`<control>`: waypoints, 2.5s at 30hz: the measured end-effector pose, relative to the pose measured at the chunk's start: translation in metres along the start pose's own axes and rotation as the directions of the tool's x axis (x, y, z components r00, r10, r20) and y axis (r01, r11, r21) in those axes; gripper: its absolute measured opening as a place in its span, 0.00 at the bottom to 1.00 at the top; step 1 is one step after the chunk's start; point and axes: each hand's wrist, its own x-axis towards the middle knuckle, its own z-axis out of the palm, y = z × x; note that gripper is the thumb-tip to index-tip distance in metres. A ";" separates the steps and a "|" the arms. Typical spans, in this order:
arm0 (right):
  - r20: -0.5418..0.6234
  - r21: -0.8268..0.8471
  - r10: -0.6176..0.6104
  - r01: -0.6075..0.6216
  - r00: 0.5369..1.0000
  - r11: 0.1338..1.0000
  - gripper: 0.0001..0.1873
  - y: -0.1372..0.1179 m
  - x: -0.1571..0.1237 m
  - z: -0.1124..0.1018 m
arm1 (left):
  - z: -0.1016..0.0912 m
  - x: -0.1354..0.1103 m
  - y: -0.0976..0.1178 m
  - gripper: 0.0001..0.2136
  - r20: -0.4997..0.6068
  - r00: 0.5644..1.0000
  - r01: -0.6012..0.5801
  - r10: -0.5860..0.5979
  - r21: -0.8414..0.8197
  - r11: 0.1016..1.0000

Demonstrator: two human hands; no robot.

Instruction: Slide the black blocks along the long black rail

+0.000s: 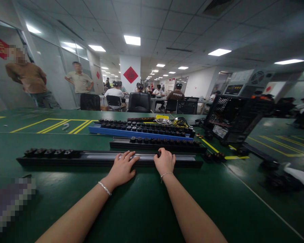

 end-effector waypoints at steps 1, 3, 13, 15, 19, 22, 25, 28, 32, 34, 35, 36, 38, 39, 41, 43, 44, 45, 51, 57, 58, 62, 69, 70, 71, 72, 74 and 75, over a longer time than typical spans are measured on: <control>0.000 0.003 0.000 0.000 1.000 1.000 0.12 0.001 0.000 0.000 | 0.000 0.000 0.000 0.26 0.000 1.000 -0.001 0.001 -0.001 1.000; 0.002 0.007 0.000 0.000 1.000 1.000 0.15 0.002 0.001 0.000 | -0.001 0.000 0.000 0.26 0.003 1.000 0.000 0.000 -0.001 1.000; 0.001 0.001 0.044 -0.044 0.999 0.999 0.18 0.012 0.008 -0.003 | 0.000 0.000 -0.001 0.26 0.014 1.000 0.005 -0.005 -0.010 1.000; 0.003 -0.013 0.054 -0.054 0.999 0.998 0.18 0.016 0.009 -0.005 | 0.000 0.000 -0.002 0.26 0.014 1.000 0.003 -0.002 -0.012 1.000; 0.003 -0.034 0.062 -0.062 0.998 0.997 0.18 0.019 0.011 -0.008 | 0.000 0.000 -0.002 0.26 0.010 1.000 -0.005 0.005 -0.004 1.000; 0.001 -0.044 0.058 -0.058 0.998 0.997 0.18 0.020 0.011 -0.009 | -0.001 0.000 -0.001 0.26 0.013 1.000 0.001 -0.001 -0.002 1.000; 0.005 -0.049 0.054 -0.053 0.999 0.997 0.18 0.020 0.012 -0.010 | -0.001 0.000 -0.001 0.26 0.018 1.000 0.011 -0.010 -0.006 1.000; 0.009 -0.048 0.051 -0.050 0.999 0.998 0.19 0.022 0.013 -0.011 | -0.001 0.000 0.000 0.26 0.021 1.000 0.011 -0.011 -0.010 1.000; 0.014 -0.047 0.050 -0.050 0.999 0.998 0.20 0.026 0.015 -0.012 | -0.001 0.000 -0.001 0.26 0.014 1.000 0.003 -0.003 -0.006 1.000; -0.003 -0.064 0.056 -0.057 0.998 0.996 0.20 0.029 0.015 -0.012 | -0.001 0.000 -0.001 0.26 0.012 1.000 0.001 -0.001 -0.006 1.000; -0.013 -0.076 0.059 -0.060 0.998 0.995 0.20 0.030 0.016 -0.012 | -0.001 0.000 -0.001 0.26 0.011 1.000 0.002 -0.001 -0.007 1.000; -0.021 -0.088 0.060 -0.062 0.998 0.994 0.20 0.031 0.016 -0.012 | -0.001 0.000 -0.001 0.26 0.010 1.000 0.002 -0.002 -0.009 1.000; -0.025 -0.100 0.056 -0.059 0.998 0.993 0.20 0.032 0.016 -0.012 | -0.001 0.000 -0.002 0.26 0.009 1.000 0.004 -0.003 -0.013 1.000; -0.022 -0.101 0.053 -0.055 0.998 0.993 0.20 0.033 0.016 -0.012 | -0.001 -0.001 -0.002 0.26 0.010 1.000 0.003 -0.003 -0.014 1.000; -0.017 -0.095 0.051 -0.053 0.999 0.994 0.20 0.033 0.016 -0.013 | -0.001 -0.001 -0.002 0.26 0.013 1.000 0.001 -0.001 -0.014 1.000; -0.009 -0.083 0.060 -0.061 0.998 0.995 0.20 0.033 0.017 -0.015 | -0.001 -0.001 -0.002 0.26 0.013 1.000 -0.001 0.001 -0.011 1.000; -0.002 -0.076 0.067 -0.067 0.998 0.995 0.20 0.033 0.017 -0.016 | -0.001 -0.001 -0.002 0.26 0.014 1.000 -0.003 0.003 -0.011 1.000; 0.005 -0.071 0.075 -0.075 0.997 0.995 0.19 0.033 0.018 -0.017 | -0.001 0.000 -0.002 0.26 0.014 1.000 -0.005 0.005 -0.011 1.000; 0.052 -0.052 0.117 -0.114 0.992 0.992 0.21 0.036 0.020 -0.023 | -0.001 0.000 -0.002 0.25 0.014 1.000 -0.005 0.005 -0.004 1.000; 0.036 -0.022 0.142 -0.141 0.989 0.990 0.21 0.037 0.020 -0.022 | 0.000 -0.001 -0.002 0.26 0.001 1.000 -0.010 0.010 0.004 1.000; 0.030 -0.016 0.141 -0.140 0.990 0.990 0.21 0.037 0.020 -0.022 | 0.000 -0.001 -0.002 0.26 0.002 1.000 -0.010 0.010 0.005 1.000; 0.024 -0.025 0.115 -0.115 0.993 0.993 0.22 0.038 0.019 -0.022 | 0.000 0.000 -0.002 0.26 0.013 1.000 -0.003 0.003 0.004 1.000; -0.022 -0.073 0.098 -0.100 0.995 0.992 0.23 0.042 0.019 -0.020 | 0.000 -0.001 -0.003 0.25 0.012 1.000 -0.006 0.006 -0.003 1.000; -0.023 -0.071 0.099 -0.101 0.995 0.992 0.23 0.042 0.019 -0.020 | 0.000 -0.001 -0.002 0.25 0.013 1.000 -0.007 0.007 -0.004 1.000; -0.024 -0.070 0.101 -0.102 0.995 0.992 0.23 0.042 0.019 -0.019 | 0.000 -0.001 -0.002 0.25 0.014 1.000 -0.006 0.006 -0.004 1.000; -0.025 -0.069 0.102 -0.104 0.994 0.992 0.23 0.042 0.019 -0.019 | -0.001 -0.001 -0.002 0.25 0.015 1.000 -0.006 0.006 -0.005 1.000; -0.022 -0.069 0.104 -0.105 0.994 0.992 0.22 0.043 0.020 -0.020 | -0.001 0.000 -0.002 0.25 0.017 1.000 -0.005 0.005 -0.005 1.000; -0.018 -0.070 0.104 -0.105 0.994 0.992 0.22 0.043 0.020 -0.020 | -0.001 0.000 -0.002 0.25 0.016 1.000 -0.006 0.006 -0.005 1.000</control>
